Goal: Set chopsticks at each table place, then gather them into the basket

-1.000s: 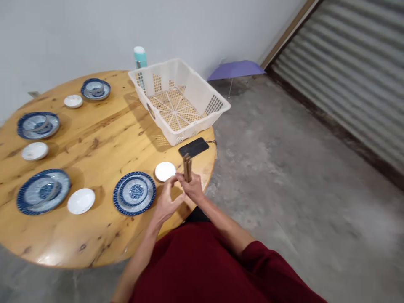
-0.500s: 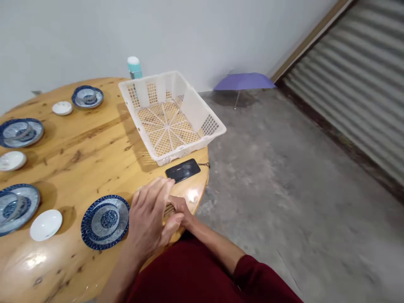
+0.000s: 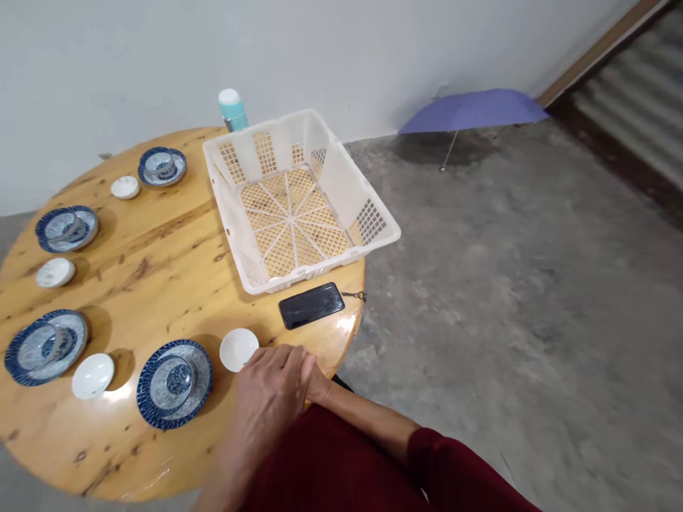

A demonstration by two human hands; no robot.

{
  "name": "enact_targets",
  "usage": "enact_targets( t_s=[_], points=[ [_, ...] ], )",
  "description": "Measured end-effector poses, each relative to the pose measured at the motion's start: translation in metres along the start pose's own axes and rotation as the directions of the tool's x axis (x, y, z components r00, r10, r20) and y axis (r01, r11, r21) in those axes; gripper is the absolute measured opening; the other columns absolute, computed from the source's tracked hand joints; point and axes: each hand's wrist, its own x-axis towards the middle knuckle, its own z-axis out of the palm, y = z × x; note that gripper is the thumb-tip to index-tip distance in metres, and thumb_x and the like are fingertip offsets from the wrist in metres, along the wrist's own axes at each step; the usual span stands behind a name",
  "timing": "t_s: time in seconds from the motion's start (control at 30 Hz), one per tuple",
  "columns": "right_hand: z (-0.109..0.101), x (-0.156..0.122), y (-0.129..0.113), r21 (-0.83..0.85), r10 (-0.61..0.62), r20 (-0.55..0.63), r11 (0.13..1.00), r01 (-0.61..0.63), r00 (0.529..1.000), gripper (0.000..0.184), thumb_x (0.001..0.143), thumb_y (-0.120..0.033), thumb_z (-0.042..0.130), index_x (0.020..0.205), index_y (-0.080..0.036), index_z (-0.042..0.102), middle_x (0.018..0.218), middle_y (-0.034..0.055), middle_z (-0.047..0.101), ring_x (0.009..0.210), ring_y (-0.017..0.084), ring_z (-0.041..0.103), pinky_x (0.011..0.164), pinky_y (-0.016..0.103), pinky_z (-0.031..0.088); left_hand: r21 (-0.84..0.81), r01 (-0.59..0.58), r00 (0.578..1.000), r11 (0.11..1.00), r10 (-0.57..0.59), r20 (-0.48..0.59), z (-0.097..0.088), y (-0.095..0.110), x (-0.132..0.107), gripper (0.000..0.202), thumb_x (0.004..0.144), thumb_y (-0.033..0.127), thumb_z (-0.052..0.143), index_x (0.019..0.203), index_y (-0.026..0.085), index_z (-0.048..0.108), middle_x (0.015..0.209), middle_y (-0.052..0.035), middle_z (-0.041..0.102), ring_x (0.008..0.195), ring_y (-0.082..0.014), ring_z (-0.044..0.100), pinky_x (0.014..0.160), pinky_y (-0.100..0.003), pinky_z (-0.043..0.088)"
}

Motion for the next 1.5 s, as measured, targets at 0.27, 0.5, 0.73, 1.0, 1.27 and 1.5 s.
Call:
enact_targets(
  t_s=[0.27,0.5,0.73,1.0,1.27,1.5],
  points=[
    [0.001,-0.011,0.018,-0.141,-0.052,0.056,0.988,0.060,0.997,0.012,0.083,-0.024,0.059,0.094,-0.028,0.057,0.100,0.0097,0.068,0.101,0.031,0.067,0.089,0.046,0.058,0.002,0.089,0.996,0.996,-0.089,-0.010,0.010,-0.010,0.001,0.038,0.107,0.042,0.042,0.093,0.024,0.072,0.064,-0.0030,0.062,0.059,-0.0189,0.058,0.062,-0.031,0.042],
    [-0.004,0.002,0.006,-0.235,-0.045,0.180,0.968,0.087,0.983,0.026,0.093,-0.025,0.057,0.117,-0.016,0.056,0.114,0.0179,0.068,0.110,0.031,0.067,0.098,0.045,0.054,-0.096,0.126,0.992,0.987,-0.128,-0.018,-0.008,-0.034,0.009,0.037,0.107,0.041,0.044,0.102,0.021,0.075,0.083,-0.0063,0.074,0.077,-0.0195,0.069,0.073,-0.029,0.051],
    [-0.047,0.016,-0.055,-0.238,-0.041,0.176,0.968,0.083,0.983,0.016,0.098,-0.035,0.057,0.104,-0.021,0.053,0.085,0.0064,0.067,0.076,0.022,0.064,0.072,0.032,0.049,-0.321,0.226,0.675,0.920,-0.385,-0.629,-0.030,-0.052,-0.029,0.043,0.108,0.034,0.038,0.138,0.016,0.062,0.128,-0.0159,0.068,0.120,-0.0265,0.064,0.100,-0.044,0.054],
    [-0.182,0.125,-0.166,-0.080,-0.084,-0.112,0.994,0.075,0.990,0.026,0.099,-0.045,0.058,0.087,-0.023,0.057,0.067,-0.0009,0.062,0.063,0.014,0.058,0.062,0.025,0.049,-0.576,0.544,0.336,0.610,-0.787,-0.517,0.002,-0.055,-0.140,0.046,0.107,0.040,0.040,0.133,0.012,0.065,0.115,-0.0140,0.072,0.097,-0.0249,0.074,0.083,-0.040,0.060],
    [-0.251,0.257,-0.094,-0.107,0.370,-0.200,0.912,-0.395,0.907,0.020,0.097,-0.022,0.064,0.081,-0.016,0.053,0.052,-0.0028,0.053,0.042,0.011,0.051,0.044,0.024,0.048,-0.704,0.710,-0.042,0.016,-0.997,-0.064,0.043,-0.012,-0.216,0.047,0.103,0.054,0.045,0.122,0.018,0.067,0.111,-0.0100,0.073,0.093,-0.0256,0.075,0.082,-0.041,0.062],
    [-0.241,0.275,-0.021,-0.176,0.705,-0.255,0.640,-0.748,0.662,0.021,0.098,-0.015,0.059,0.079,-0.018,0.053,0.046,-0.0048,0.046,0.038,0.012,0.048,0.045,0.024,0.049,-0.644,0.748,-0.244,-0.162,-0.969,-0.039,0.056,-0.001,-0.227,0.051,0.098,0.051,0.046,0.128,0.016,0.067,0.108,-0.0095,0.074,0.089,-0.0234,0.075,0.084,-0.039,0.061]
  ],
)
